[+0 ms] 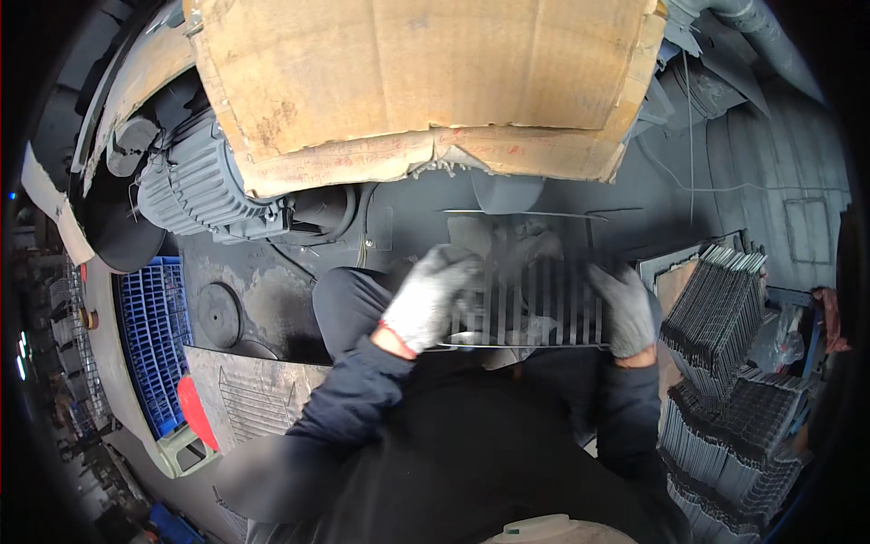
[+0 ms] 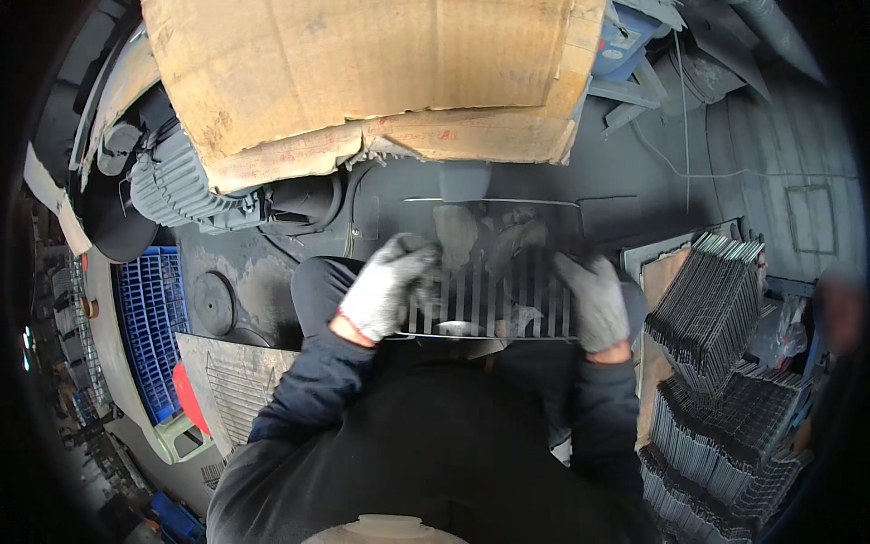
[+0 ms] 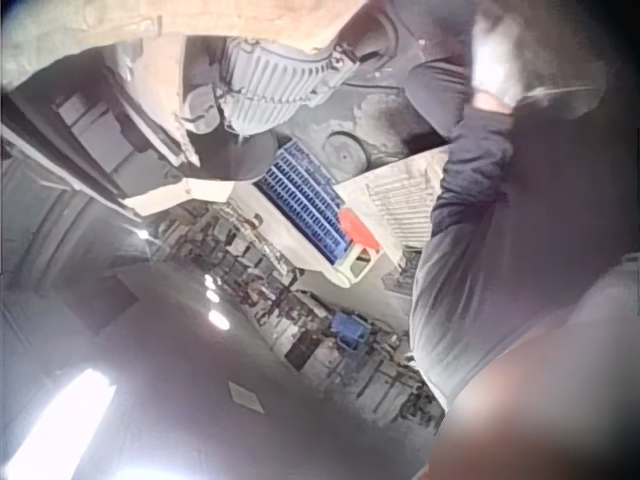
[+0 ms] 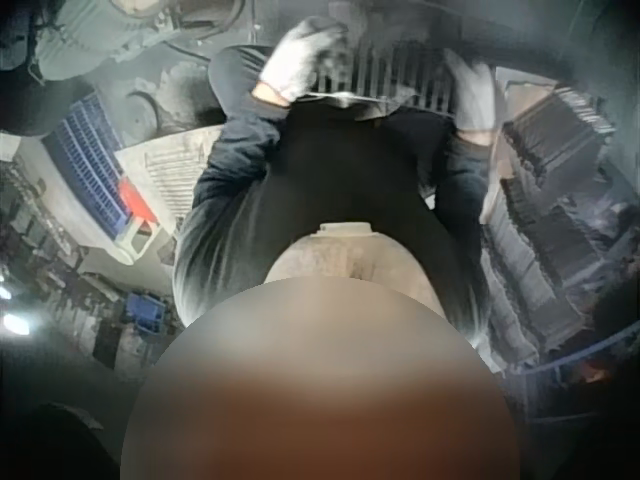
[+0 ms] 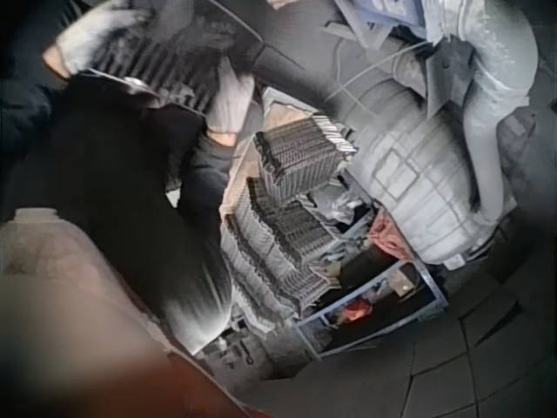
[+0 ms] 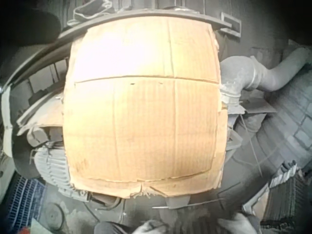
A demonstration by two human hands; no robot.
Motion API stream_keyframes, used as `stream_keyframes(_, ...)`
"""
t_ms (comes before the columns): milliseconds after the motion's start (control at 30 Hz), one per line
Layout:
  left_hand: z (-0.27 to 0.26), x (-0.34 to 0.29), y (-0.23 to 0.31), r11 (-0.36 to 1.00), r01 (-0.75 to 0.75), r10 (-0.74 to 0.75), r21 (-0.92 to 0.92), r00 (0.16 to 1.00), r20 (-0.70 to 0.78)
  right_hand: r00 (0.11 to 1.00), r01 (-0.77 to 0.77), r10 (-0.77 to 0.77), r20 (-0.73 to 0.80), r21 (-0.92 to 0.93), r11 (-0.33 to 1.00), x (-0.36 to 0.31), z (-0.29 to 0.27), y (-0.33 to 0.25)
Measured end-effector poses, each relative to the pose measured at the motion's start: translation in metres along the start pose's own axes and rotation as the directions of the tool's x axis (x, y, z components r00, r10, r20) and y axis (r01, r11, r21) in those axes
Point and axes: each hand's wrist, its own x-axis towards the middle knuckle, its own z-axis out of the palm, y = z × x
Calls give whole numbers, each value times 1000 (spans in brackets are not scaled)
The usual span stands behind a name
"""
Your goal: Inspecting and stacking metal wire grills or frames.
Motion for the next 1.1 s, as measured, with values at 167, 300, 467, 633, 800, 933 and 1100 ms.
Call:
stream_keyframes(167, -83, -51, 36, 988, 68, -96, -138, 974, -207, 910, -145, 101, 403, 79, 986, 22, 92, 11)
stream_keyframes(300, -59, -30, 49, 981, 123, -150, -152, 973, -177, 830, 516, -403, 386, -255, 818, 25, 57, 24)
stream_keyframes(467, 19, 25, 13, 979, 169, -149, -117, 976, 162, 996, 84, -85, -3, -75, 994, -9, -30, -19)
stream_keyframes(633, 13, 9, 12, 976, 167, -159, -141, 985, 63, 1000, -30, 31, -5, 84, 996, -10, -16, -17)
stream_keyframes(800, -93, -62, 44, 982, 61, -99, -181, 973, -208, 873, -157, 142, 467, -6, 988, 18, 105, 2)
stream_keyframes(933, -92, -60, 49, 978, 105, -126, -178, 986, -109, 913, 98, -102, 396, 30, 995, 3, 101, 1)
stream_keyframes(1100, 20, -2, 0, 999, -27, 25, 19, 994, 109, 977, 209, -211, -41, -57, 976, -43, -12, -31)
